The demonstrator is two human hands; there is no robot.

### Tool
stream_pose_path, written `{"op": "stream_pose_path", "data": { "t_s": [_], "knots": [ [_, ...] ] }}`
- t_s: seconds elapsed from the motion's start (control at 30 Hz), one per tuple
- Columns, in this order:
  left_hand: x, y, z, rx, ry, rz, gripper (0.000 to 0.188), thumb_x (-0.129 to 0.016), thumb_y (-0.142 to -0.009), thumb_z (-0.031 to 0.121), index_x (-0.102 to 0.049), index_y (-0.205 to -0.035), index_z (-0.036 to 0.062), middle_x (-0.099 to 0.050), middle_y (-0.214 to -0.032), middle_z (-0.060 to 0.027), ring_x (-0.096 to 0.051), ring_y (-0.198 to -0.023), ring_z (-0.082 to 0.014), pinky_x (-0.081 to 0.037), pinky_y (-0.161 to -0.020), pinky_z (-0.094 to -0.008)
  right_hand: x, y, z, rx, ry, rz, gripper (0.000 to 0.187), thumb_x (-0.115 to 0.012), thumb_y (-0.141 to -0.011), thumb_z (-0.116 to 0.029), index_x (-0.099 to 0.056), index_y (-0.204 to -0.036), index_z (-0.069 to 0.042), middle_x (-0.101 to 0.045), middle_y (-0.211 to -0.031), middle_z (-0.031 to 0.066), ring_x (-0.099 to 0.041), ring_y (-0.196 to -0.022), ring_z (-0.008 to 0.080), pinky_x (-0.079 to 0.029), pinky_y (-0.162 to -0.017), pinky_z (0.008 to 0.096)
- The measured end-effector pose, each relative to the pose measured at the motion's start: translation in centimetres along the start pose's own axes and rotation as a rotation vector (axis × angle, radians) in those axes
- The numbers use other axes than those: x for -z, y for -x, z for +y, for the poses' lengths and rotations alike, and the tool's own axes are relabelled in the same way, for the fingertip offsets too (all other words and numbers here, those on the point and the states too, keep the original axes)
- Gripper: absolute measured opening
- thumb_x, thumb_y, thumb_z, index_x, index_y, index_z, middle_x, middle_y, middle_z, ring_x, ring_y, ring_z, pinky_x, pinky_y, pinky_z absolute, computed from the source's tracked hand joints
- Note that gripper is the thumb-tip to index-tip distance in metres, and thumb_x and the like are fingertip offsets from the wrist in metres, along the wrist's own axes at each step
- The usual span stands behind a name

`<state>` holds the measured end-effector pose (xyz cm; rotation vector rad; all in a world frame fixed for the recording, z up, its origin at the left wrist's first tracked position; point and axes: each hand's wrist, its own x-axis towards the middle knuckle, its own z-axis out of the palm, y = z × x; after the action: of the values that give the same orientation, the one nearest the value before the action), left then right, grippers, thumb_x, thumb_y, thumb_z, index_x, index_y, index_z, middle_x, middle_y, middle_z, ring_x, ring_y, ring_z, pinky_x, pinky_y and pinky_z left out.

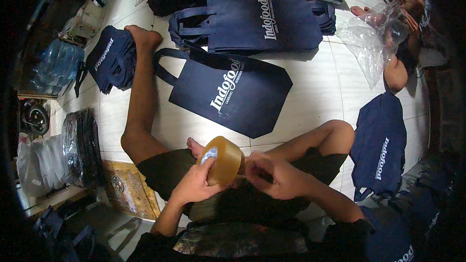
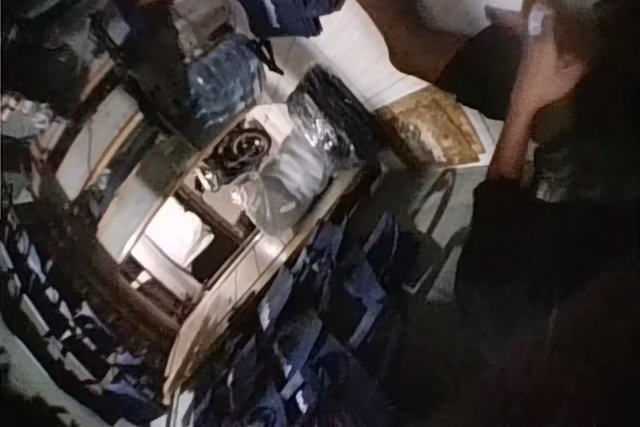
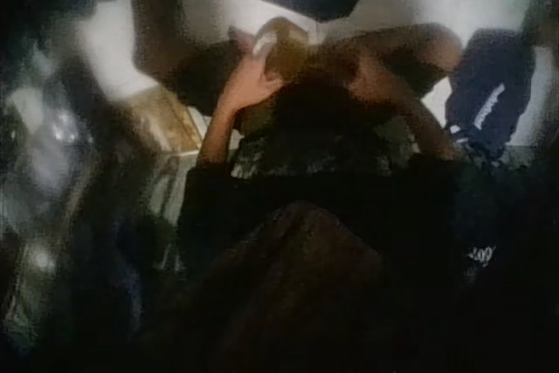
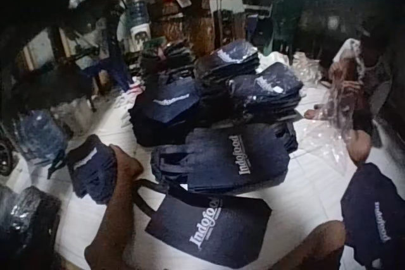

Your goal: The person sits on the floor and packs blue tote bags into plastic wrapping, using tape by hand to seal the bundles.

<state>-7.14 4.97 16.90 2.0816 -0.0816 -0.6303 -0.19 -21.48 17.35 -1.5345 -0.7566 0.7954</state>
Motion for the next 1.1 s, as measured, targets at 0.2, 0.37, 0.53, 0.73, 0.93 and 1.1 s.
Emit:
{"op": "stream_pose_path", "data": {
  "t_s": [0.2, 0.37, 0.53, 0.73, 0.93, 1.1],
  "knots": [
    [2.8, 0.0, 2.0, 0.098, -0.051, -0.088, 0.077, -0.076, -0.082, 0.046, -0.05, -0.123, -0.0143, -0.061, -0.116, -0.0366, -0.059, -0.114, -0.0502, -0.048, -0.098, -0.0493, -1.6, -1.9, 0.3, -0.013, -0.422, 0.118, 0.023, -0.066, -0.096, -0.001, -0.046, -0.108, -0.004, -0.061, -0.113, 0.0124, -0.063, -0.104, 0.0173, -0.054, -0.085, 0.0298],
    [4.2, 0.7, 2.9, 0.075, -0.17, -0.143, 0.074, -0.075, -0.084, 0.044, -0.051, -0.121, -0.015, -0.063, -0.11, -0.0363, -0.061, -0.111, -0.0504, -0.049, -0.096, -0.049, -3.5, -2.7, 1.2, -0.158, -0.481, 0.332, 0.03, -0.071, -0.092, 0.0, -0.047, -0.111, -0.001, -0.069, -0.1, 0.0149, -0.07, -0.092, 0.0189, -0.057, -0.082, 0.0307],
    [6.4, 0.6, 4.4, 0.209, -0.108, -0.207, 0.073, -0.075, -0.084, 0.046, -0.053, -0.119, -0.0141, -0.063, -0.109, -0.0367, -0.064, -0.103, -0.0496, -0.052, -0.089, -0.0493, -2.6, -2.4, 0.2, -0.194, -0.459, 0.314, 0.024, -0.077, -0.089, -0.006, -0.064, -0.108, 0.004, -0.072, -0.095, 0.0158, -0.072, -0.089, 0.0185, -0.058, -0.077, 0.0311],
    [10.2, 5.1, 6.1, -0.002, -0.556, 0.125, 0.074, -0.085, -0.074, 0.052, -0.062, -0.113, -0.0065, -0.068, -0.08, -0.0237, -0.071, -0.076, -0.0421, -0.057, -0.077, -0.0423, -0.7, 1.6, -4.0, -0.125, -0.104, 0.437, 0.02, -0.08, -0.081, -0.002, -0.072, -0.099, 0.002, -0.073, -0.096, 0.014, -0.073, -0.089, 0.0212, -0.056, -0.073, 0.0268],
    [13.8, 9.3, 13.9, -0.207, -0.845, 0.331, 0.064, -0.089, -0.072, 0.042, -0.066, -0.11, -0.0044, -0.069, -0.087, -0.0191, -0.072, -0.081, -0.0362, -0.058, -0.079, -0.0418, -2.4, 2.0, -4.0, 0.438, -0.32, 0.526, 0.013, -0.08, -0.081, -0.003, -0.072, -0.092, -0.001, -0.07, -0.092, 0.0116, -0.07, -0.084, 0.0235, -0.053, -0.069, 0.0293],
    [13.6, 10.4, 13.0, -0.198, -0.845, 0.405, 0.056, -0.089, -0.071, 0.037, -0.069, -0.108, -0.0001, -0.07, -0.091, -0.0175, -0.072, -0.081, -0.0341, -0.058, -0.076, -0.0401, -2.3, 2.4, -3.6, 0.438, -0.351, 0.584, 0.009, -0.08, -0.082, -0.005, -0.072, -0.087, -0.002, -0.068, -0.087, 0.0102, -0.068, -0.08, 0.0235, -0.052, -0.068, 0.0322]
  ]
}}
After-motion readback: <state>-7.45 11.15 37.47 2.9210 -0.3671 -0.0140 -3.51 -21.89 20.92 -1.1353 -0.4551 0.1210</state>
